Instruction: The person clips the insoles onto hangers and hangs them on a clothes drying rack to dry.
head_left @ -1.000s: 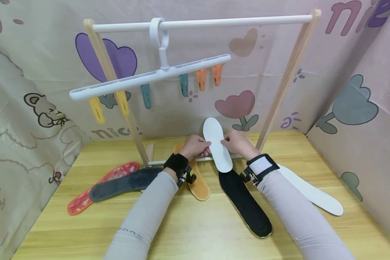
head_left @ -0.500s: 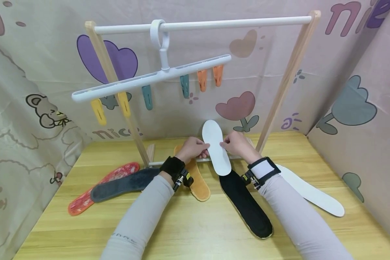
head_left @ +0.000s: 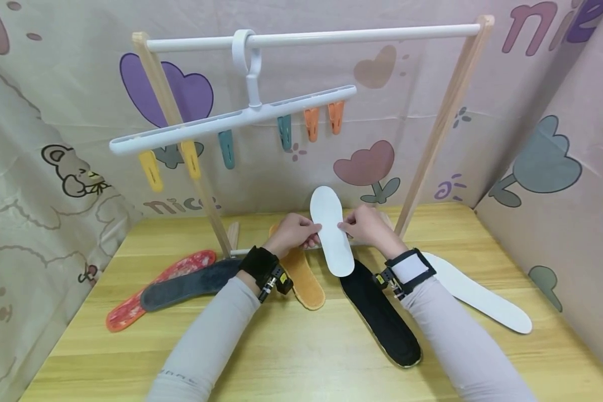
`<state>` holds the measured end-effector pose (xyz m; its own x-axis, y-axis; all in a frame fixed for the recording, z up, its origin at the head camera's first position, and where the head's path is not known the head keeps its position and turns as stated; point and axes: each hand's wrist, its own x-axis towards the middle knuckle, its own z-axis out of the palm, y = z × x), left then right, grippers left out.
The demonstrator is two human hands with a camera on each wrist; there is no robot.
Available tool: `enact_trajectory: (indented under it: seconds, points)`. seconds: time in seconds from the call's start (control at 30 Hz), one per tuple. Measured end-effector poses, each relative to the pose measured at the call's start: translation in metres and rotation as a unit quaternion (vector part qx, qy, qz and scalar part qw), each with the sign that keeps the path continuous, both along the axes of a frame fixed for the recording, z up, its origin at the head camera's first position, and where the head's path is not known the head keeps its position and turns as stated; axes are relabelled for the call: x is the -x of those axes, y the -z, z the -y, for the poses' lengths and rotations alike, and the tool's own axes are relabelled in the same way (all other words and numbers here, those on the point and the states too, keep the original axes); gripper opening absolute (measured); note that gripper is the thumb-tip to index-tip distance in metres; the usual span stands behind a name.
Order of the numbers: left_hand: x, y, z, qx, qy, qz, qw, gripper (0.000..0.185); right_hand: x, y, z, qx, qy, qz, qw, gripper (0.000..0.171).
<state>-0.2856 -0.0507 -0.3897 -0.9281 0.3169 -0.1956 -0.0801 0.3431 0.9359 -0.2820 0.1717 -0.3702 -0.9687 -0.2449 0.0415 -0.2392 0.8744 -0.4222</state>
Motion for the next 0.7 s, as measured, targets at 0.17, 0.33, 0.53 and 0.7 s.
enact_trajectory:
  seconds: [0.17, 0.33, 0.53, 0.7]
  points:
    - [-0.005, -0.001, 0.008, 0.003, 0.007, -0.017, 0.9998, 0.024, -0.005, -0.003, 0.003, 0.028, -0.002, 0.01, 1.0, 0.034]
    - [-0.01, -0.003, 0.014, -0.002, 0.01, -0.018, 0.9998, 0.024, -0.009, -0.004, 0.007, 0.081, -0.013, 0.028, 0.996, 0.031]
    - [-0.019, -0.006, 0.021, 0.01, 0.012, -0.022, 0.9996, 0.025, -0.015, -0.003, 0.011, 0.1, -0.031, 0.019, 0.994, 0.03]
    - [-0.024, -0.007, 0.026, 0.014, 0.016, -0.034, 0.9992, 0.026, -0.02, -0.004, 0.013, 0.109, -0.035, 0.019, 0.993, 0.03]
